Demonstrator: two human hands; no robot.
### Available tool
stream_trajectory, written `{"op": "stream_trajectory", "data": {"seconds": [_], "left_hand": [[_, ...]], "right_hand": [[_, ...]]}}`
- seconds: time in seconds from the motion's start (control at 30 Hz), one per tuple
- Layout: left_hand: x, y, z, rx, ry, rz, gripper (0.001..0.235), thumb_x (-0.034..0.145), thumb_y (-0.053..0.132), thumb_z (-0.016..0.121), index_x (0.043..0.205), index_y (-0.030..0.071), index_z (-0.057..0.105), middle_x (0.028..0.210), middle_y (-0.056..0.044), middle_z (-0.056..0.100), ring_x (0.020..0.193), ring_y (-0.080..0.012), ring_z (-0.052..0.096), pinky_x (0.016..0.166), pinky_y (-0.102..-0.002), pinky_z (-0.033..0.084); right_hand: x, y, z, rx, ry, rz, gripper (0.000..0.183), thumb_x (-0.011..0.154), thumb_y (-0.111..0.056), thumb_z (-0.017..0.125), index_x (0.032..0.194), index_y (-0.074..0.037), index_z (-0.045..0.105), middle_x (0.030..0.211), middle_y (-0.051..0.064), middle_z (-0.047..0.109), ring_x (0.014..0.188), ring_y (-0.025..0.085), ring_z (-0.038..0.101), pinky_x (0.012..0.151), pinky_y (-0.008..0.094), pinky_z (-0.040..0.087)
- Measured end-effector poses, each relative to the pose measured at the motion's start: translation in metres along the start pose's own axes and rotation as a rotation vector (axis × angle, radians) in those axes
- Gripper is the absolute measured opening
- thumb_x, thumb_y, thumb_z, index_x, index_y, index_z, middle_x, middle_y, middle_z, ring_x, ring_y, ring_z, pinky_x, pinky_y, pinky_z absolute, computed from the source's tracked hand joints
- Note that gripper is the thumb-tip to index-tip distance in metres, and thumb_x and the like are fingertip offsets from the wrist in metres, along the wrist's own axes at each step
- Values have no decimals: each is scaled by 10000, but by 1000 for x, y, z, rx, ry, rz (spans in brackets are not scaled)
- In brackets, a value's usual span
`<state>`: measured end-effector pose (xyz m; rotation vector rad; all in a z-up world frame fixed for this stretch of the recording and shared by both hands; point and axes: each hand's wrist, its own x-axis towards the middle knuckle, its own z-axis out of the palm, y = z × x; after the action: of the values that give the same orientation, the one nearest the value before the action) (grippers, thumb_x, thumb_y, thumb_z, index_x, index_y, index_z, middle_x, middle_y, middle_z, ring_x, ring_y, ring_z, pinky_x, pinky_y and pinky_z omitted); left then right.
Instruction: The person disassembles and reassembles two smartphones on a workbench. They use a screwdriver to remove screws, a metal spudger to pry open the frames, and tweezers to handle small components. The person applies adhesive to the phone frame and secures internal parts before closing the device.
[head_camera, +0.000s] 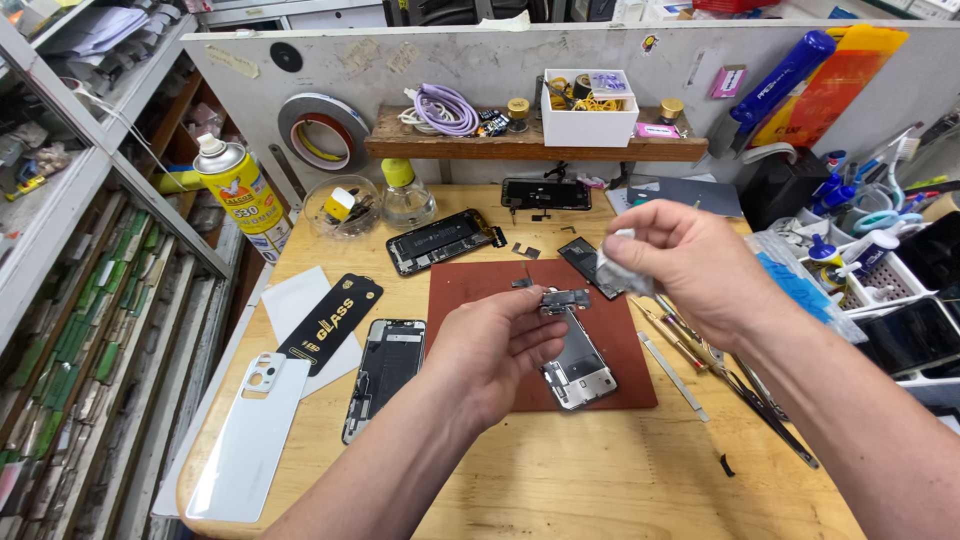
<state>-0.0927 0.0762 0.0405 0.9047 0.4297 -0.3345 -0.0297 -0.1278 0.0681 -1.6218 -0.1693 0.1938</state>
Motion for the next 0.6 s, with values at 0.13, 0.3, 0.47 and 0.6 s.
{"op": "stream_trajectory", "data": {"seconds": [0.13,0.3,0.47,0.6], "left_hand": [[3,-1,2,-72,-15,-43,194,947,161,667,1034,-13,657,939,-148,714,882,-232,705,804,-371,594],[4,-2,0,-41,20,-48,200,944,166,663,1038,-10,660,944,-144,720,878,-228,704,793,-363,593],[11,-5,2,-40,28,-74,203,951,164,659,1048,-14,648,939,-144,709,887,-234,707,789,-360,598],[19,-9,-1,-42,69,-94,205,963,181,636,1060,0,641,954,-136,708,888,-230,698,784,-364,591]], "right_hand": [[-10,14,12,-206,-103,12,172,896,-83,755,1054,-18,770,850,74,734,725,110,637,622,266,529],[-9,12,13,-136,-18,44,178,885,-106,736,1044,-29,747,876,41,769,754,87,691,651,249,569],[-11,14,11,-222,-32,91,180,882,-107,749,1049,-41,762,872,42,752,735,94,660,634,261,542],[-12,15,13,-201,33,-31,171,892,-111,730,1048,-43,749,884,31,756,765,84,678,662,247,560]]}}
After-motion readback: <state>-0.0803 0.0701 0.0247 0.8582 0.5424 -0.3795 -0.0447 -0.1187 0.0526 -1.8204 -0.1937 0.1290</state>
